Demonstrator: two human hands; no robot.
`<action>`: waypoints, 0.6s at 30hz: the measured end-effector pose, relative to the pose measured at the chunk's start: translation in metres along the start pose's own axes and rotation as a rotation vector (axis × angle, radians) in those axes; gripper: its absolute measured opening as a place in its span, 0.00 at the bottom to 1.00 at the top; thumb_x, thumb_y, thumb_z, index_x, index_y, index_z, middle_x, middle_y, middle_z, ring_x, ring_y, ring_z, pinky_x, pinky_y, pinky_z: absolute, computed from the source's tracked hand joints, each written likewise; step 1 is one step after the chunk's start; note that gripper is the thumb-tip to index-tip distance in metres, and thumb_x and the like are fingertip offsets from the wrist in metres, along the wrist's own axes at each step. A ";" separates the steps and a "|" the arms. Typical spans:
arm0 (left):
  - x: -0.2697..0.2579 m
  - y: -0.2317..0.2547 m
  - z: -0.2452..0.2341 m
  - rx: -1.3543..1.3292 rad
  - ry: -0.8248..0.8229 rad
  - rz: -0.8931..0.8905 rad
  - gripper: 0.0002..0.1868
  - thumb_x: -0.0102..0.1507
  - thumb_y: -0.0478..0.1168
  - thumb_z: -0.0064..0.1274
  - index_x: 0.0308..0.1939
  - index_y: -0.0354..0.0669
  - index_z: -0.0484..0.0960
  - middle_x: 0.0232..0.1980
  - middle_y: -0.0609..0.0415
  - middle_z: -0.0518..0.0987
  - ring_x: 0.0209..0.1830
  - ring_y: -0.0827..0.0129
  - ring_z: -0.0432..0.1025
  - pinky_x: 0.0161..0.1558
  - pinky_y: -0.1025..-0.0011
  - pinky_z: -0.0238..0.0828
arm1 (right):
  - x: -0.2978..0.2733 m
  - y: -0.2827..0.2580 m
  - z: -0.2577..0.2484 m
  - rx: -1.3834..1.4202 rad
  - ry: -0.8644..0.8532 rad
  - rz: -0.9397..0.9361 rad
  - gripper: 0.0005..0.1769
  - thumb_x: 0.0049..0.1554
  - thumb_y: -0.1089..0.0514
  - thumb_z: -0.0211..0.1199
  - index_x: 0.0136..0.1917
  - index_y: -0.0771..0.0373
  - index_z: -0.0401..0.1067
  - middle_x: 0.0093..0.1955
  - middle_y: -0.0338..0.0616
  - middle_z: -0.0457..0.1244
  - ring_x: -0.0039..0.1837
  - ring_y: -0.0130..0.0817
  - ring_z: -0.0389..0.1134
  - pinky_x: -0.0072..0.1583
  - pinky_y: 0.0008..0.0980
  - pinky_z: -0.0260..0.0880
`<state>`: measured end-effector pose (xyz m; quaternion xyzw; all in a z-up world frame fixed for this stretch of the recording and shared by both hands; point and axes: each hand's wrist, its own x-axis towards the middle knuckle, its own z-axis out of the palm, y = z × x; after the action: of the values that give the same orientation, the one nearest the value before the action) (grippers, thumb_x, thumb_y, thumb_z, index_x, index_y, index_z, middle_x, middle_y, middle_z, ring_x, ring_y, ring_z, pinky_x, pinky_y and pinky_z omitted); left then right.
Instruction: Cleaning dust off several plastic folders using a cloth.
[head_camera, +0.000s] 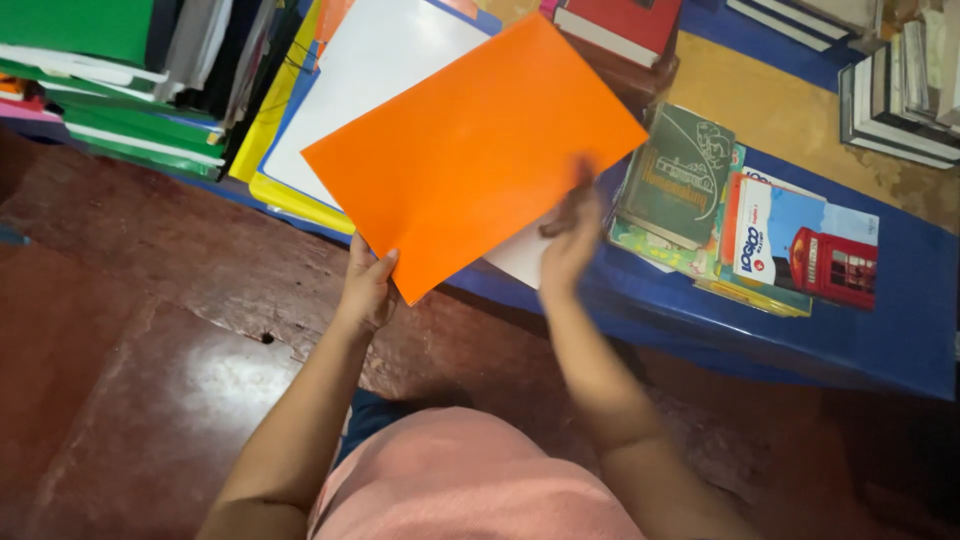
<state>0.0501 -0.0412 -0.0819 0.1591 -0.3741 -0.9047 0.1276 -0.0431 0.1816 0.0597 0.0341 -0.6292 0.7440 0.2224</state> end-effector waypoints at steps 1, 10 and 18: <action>-0.005 0.003 0.007 -0.001 0.006 -0.002 0.37 0.71 0.26 0.41 0.81 0.56 0.48 0.72 0.30 0.65 0.66 0.28 0.67 0.55 0.29 0.69 | 0.023 0.028 -0.019 -0.002 -0.003 0.005 0.20 0.73 0.54 0.34 0.70 0.51 0.64 0.72 0.32 0.63 0.53 0.10 0.69 0.47 0.06 0.71; 0.000 -0.011 0.060 0.015 0.017 0.025 0.40 0.71 0.27 0.42 0.81 0.59 0.43 0.70 0.27 0.66 0.62 0.26 0.69 0.53 0.29 0.71 | 0.085 0.245 -0.072 1.029 0.084 0.887 0.23 0.64 0.41 0.44 0.53 0.49 0.77 0.58 0.48 0.70 0.64 0.52 0.71 0.66 0.60 0.72; 0.026 -0.012 0.064 0.188 0.100 0.035 0.36 0.73 0.34 0.44 0.79 0.69 0.46 0.64 0.32 0.75 0.52 0.27 0.77 0.42 0.29 0.75 | -0.048 0.119 -0.008 1.084 0.350 1.330 0.02 0.50 0.64 0.61 0.38 0.62 0.75 0.47 0.53 0.68 0.55 0.50 0.70 0.57 0.43 0.75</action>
<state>0.0009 -0.0018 -0.0527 0.2085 -0.4533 -0.8541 0.1465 -0.0428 0.1625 -0.0668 -0.3536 -0.0350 0.9106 -0.2110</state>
